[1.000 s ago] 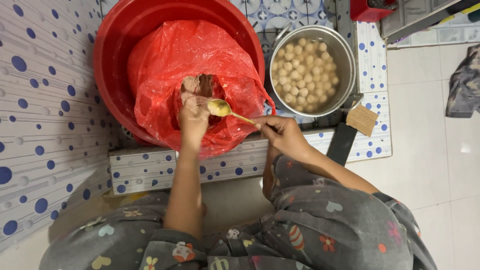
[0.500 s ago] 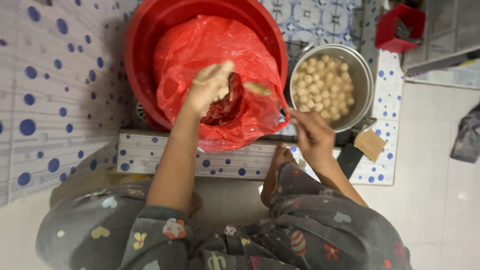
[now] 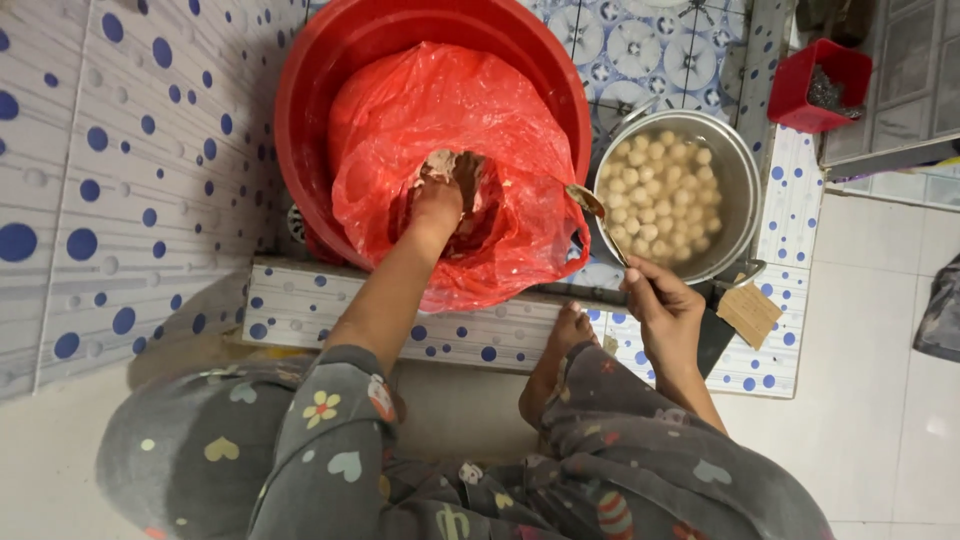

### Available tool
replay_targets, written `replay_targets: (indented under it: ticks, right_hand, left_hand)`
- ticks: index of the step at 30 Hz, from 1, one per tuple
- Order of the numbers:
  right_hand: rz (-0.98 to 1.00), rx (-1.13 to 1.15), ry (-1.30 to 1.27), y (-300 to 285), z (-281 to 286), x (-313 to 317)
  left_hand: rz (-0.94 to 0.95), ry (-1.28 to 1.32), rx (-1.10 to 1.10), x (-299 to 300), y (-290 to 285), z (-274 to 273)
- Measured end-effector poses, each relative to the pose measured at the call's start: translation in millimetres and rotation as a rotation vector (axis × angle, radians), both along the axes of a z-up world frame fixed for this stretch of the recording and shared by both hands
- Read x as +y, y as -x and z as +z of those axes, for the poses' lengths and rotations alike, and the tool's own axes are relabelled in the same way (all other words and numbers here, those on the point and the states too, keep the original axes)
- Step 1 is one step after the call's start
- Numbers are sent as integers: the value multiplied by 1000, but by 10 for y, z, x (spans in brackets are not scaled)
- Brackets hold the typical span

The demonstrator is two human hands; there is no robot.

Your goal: The person is hand-forming meatballs by scooping meat paste from a plastic bag with a spoon and dropping it into a pot of water.

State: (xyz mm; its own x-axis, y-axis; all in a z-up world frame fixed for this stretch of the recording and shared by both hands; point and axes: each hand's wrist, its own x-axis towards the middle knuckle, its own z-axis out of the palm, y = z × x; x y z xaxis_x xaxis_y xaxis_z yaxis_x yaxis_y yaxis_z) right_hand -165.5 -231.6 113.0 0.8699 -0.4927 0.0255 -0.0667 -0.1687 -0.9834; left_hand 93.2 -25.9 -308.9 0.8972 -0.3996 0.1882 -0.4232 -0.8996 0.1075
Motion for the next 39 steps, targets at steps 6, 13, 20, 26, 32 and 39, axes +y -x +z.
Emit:
replay_targets:
  ticks: [6,13,20,26,32,39]
  right_hand:
    - [-26,34,-21,-1,-58,-73]
    - [-31,79,-13,-4,-69,-80]
    - [-65,108,-33,-30,-51,-83]
    - [-73,96,-50,-78,-46,-95]
    - [-67,114,-48,-73,14,-96]
    - [-62,103,-72,-107,58,-85]
  left_hand:
    - [-87,-122,446,-247,-71,260]
    - [97,-95,617,-106,-475,421]
    - [133,-200,620,-136,-499,259]
    - [245,-162,533,-247,-647,-13]
    - [169,-375,557,-256,-705,-89]
    - [589,-193,193,-339,-659,199]
